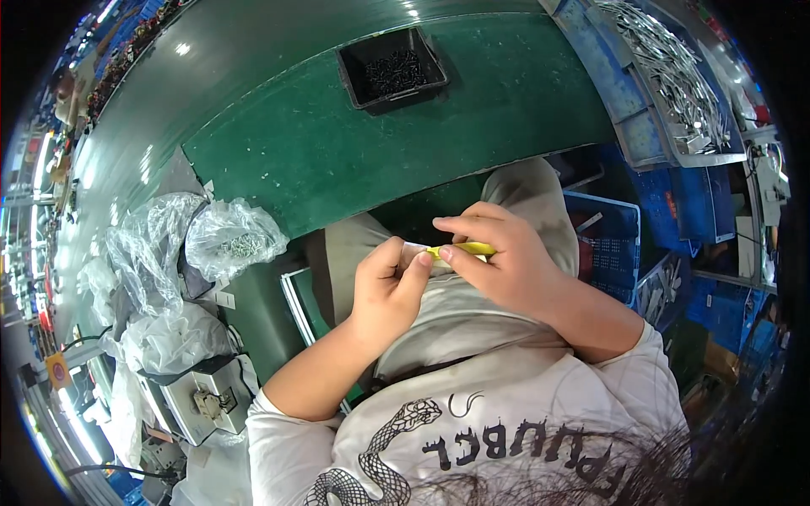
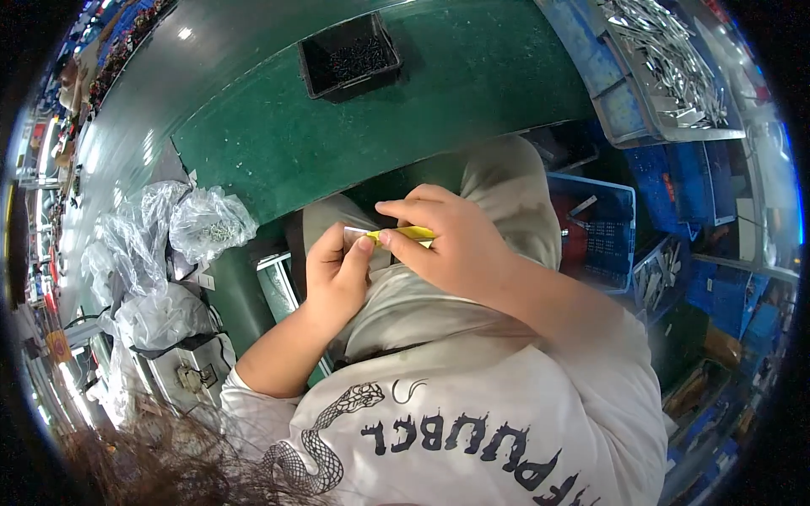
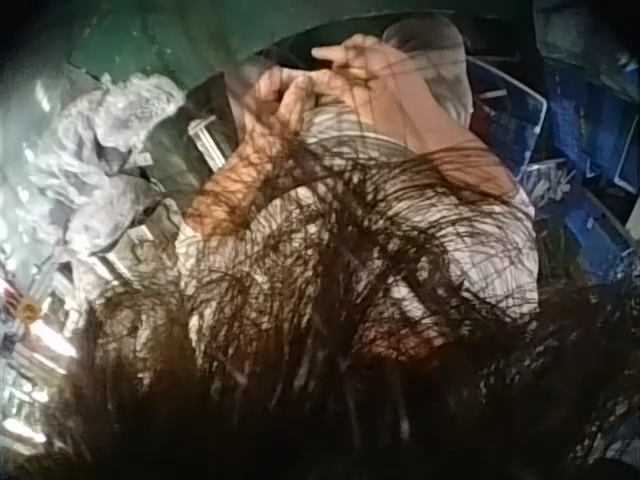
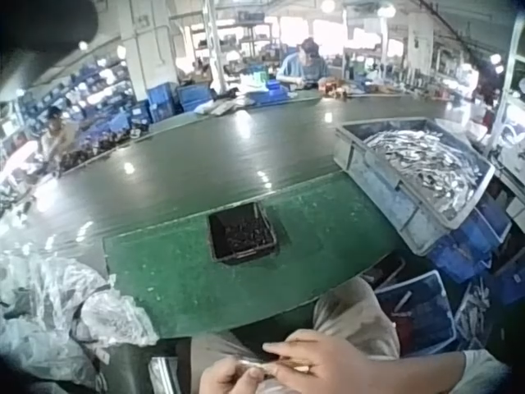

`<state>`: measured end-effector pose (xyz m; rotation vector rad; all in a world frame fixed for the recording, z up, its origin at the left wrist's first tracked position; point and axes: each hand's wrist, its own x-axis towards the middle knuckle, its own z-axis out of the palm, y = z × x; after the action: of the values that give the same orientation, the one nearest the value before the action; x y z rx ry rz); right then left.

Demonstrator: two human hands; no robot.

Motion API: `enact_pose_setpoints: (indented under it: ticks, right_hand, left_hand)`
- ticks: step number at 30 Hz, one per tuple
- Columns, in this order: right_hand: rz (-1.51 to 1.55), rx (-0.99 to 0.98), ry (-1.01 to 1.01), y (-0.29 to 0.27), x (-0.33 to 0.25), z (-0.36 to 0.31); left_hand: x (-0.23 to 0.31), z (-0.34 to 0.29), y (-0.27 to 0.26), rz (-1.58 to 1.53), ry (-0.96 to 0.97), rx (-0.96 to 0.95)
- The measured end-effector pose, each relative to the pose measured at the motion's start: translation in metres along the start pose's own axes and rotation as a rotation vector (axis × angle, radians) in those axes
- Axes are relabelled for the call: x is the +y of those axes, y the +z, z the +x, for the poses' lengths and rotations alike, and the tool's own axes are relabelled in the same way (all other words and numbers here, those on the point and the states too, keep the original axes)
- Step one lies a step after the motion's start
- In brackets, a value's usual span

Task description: Applying yellow adhesive tape to small metal components on a manufacturing workbench.

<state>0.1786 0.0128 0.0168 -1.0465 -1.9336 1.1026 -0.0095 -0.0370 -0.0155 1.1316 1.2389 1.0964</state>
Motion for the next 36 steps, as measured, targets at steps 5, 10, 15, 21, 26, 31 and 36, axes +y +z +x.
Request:
enact_pose_setpoints:
  ticks: [5,10,15,21,26,31,36]
  right_hand:
    - [-0.072,-0.031,-0.082,-0.005,0.000,0.000]
    - [-0.211,-0.065,-0.255,-0.013,0.003,-0.005]
    - [-0.288,-0.041,-0.456,-0.015,0.016,-0.009]
    - [-0.370,-0.056,-0.483,-0.019,0.011,-0.009]
    - [-0.387,-0.074,-0.502,-0.021,0.004,-0.008]
    - [-0.391,-0.049,-0.514,-0.019,0.005,-0.008]
    - [-0.410,-0.060,-0.490,-0.018,0.001,-0.009]
  left_hand:
    - [0.001,0.000,-0.001,-0.089,-0.069,-0.002]
    - [0.004,0.003,-0.005,-0.232,-0.175,-0.043]
    - [0.002,0.003,-0.004,-0.263,-0.110,-0.116]
    - [0.001,0.001,-0.007,-0.278,-0.108,-0.143]
    - [-0.001,0.001,-0.005,-0.242,-0.051,-0.155]
    - [-0.003,-0.001,0.001,-0.283,0.050,-0.076]
    - [-0.001,-0.002,-0.002,-0.192,0.087,-0.076]
